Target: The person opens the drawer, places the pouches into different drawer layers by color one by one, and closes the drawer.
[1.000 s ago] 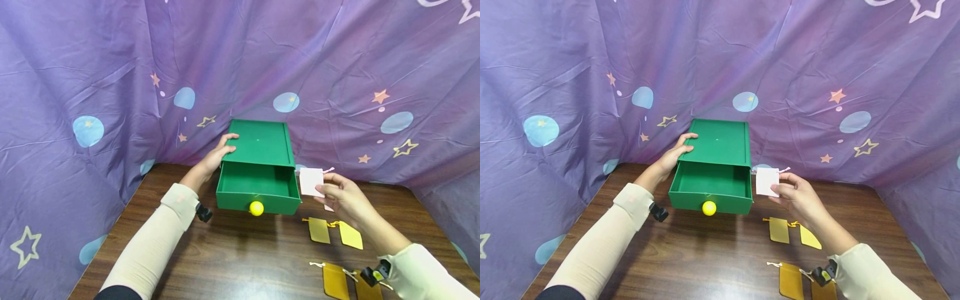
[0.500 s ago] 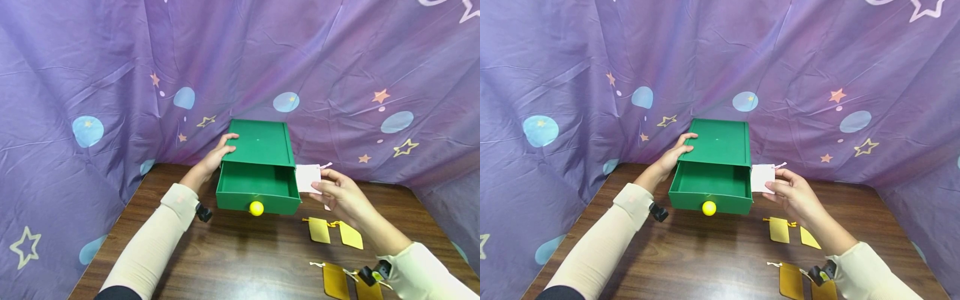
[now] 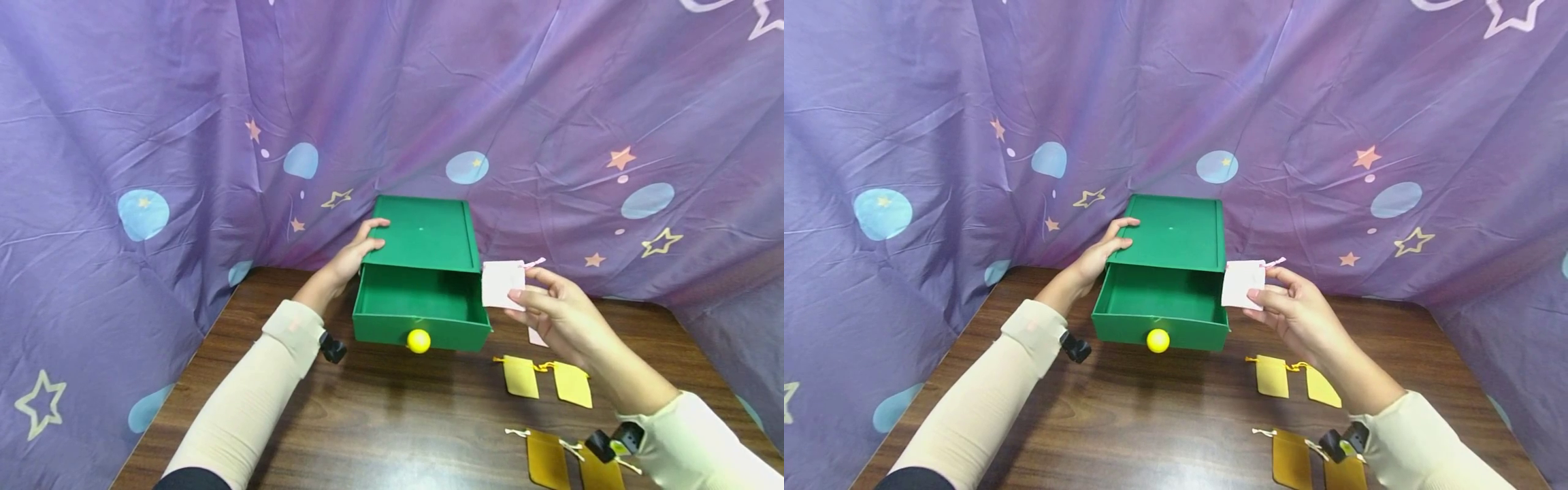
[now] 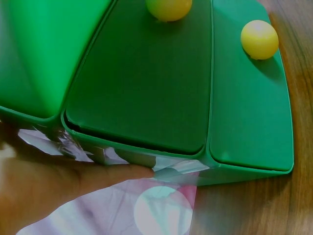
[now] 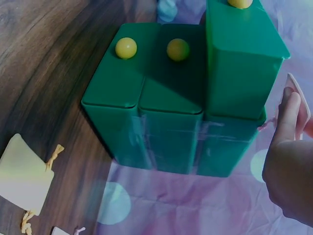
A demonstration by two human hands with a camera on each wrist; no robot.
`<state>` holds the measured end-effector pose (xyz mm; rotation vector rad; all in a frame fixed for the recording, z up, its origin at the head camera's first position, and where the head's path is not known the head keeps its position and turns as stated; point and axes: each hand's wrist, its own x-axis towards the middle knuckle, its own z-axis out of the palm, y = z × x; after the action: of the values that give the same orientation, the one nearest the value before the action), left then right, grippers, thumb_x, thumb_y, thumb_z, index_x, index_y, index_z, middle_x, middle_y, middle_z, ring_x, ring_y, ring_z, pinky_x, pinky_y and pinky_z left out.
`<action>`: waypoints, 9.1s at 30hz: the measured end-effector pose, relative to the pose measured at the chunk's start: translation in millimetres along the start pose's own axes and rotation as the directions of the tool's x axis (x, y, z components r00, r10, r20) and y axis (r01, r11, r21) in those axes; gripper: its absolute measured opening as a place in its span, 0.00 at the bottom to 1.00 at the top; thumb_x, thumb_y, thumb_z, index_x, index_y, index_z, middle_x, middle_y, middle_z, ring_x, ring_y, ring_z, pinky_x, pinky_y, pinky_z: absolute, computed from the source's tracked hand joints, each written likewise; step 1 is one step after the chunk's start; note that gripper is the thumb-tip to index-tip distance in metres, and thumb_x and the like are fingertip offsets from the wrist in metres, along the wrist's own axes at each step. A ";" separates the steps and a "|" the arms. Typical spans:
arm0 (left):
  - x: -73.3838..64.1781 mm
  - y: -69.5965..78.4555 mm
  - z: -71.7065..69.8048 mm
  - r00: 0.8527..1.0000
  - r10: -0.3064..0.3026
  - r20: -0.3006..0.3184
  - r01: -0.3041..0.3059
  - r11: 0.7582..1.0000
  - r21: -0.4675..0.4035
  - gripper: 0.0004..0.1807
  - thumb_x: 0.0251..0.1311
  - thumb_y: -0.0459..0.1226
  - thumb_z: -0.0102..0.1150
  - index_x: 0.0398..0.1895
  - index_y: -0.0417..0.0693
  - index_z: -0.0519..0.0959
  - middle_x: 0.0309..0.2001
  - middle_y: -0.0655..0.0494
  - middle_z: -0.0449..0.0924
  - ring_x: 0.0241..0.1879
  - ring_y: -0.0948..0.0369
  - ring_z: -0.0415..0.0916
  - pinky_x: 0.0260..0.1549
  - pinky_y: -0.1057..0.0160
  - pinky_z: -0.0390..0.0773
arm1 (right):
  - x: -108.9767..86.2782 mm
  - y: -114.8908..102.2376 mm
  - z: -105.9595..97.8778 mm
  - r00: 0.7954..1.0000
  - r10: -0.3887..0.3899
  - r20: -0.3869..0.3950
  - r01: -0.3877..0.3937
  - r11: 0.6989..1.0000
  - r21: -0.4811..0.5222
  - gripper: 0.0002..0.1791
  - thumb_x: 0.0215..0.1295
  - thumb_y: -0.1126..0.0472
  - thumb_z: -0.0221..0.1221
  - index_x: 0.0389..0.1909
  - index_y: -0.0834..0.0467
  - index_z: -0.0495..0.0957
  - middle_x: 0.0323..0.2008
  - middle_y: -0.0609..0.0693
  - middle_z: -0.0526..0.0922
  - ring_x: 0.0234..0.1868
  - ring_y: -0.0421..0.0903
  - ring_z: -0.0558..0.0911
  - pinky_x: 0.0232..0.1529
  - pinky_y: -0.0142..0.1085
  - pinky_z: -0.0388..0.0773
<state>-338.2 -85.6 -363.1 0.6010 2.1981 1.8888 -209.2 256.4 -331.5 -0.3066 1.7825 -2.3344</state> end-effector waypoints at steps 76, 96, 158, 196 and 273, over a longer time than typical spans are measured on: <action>2.2 -1.3 0.3 1.000 0.010 -0.023 -0.010 1.000 0.005 0.28 0.75 0.39 0.41 0.77 0.53 0.57 0.80 0.48 0.48 0.69 0.45 0.60 0.75 0.45 0.50 | 67.0 -2.9 91.2 0.874 0.420 0.247 -0.349 0.893 -0.283 0.19 0.73 0.75 0.48 0.61 0.76 0.61 0.47 0.58 0.79 0.47 0.46 0.85 0.55 0.39 0.83; 1.8 -2.0 0.8 0.999 0.028 -0.027 -0.028 1.000 0.012 0.29 0.74 0.38 0.41 0.77 0.52 0.58 0.80 0.48 0.48 0.76 0.48 0.47 0.76 0.45 0.46 | 84.2 15.5 103.1 0.843 0.456 0.285 -0.327 0.856 -0.401 0.29 0.74 0.72 0.50 0.70 0.79 0.57 0.63 0.71 0.73 0.66 0.59 0.76 0.66 0.45 0.74; 2.0 -2.4 1.7 0.999 0.027 -0.022 -0.027 0.999 -0.024 0.29 0.74 0.38 0.41 0.77 0.51 0.57 0.78 0.45 0.50 0.69 0.46 0.59 0.73 0.46 0.56 | 67.4 -20.6 89.0 0.823 0.502 0.264 -0.381 0.834 -0.399 0.33 0.77 0.68 0.43 0.75 0.78 0.46 0.68 0.77 0.68 0.68 0.65 0.73 0.65 0.48 0.75; 2.6 -1.9 0.2 0.999 0.045 -0.019 -0.044 0.999 0.027 0.28 0.75 0.38 0.40 0.77 0.50 0.57 0.81 0.49 0.46 0.78 0.45 0.45 0.75 0.42 0.44 | 55.4 -28.0 69.8 0.861 0.402 0.312 -0.310 0.901 -0.304 0.30 0.78 0.68 0.46 0.74 0.78 0.53 0.71 0.76 0.64 0.67 0.58 0.77 0.67 0.47 0.72; 1.4 -2.1 1.3 0.999 0.023 -0.033 -0.022 0.999 0.023 0.29 0.75 0.40 0.40 0.77 0.54 0.58 0.82 0.50 0.44 0.74 0.43 0.52 0.74 0.40 0.46 | 26.9 -0.8 -33.4 0.932 0.041 0.360 -0.092 0.988 0.124 0.23 0.84 0.68 0.36 0.63 0.65 0.79 0.60 0.60 0.83 0.61 0.52 0.83 0.63 0.41 0.76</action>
<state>-339.3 -84.1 -365.2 0.6052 2.2448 1.9011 -244.4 280.2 -338.0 -0.5955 1.4288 -2.1716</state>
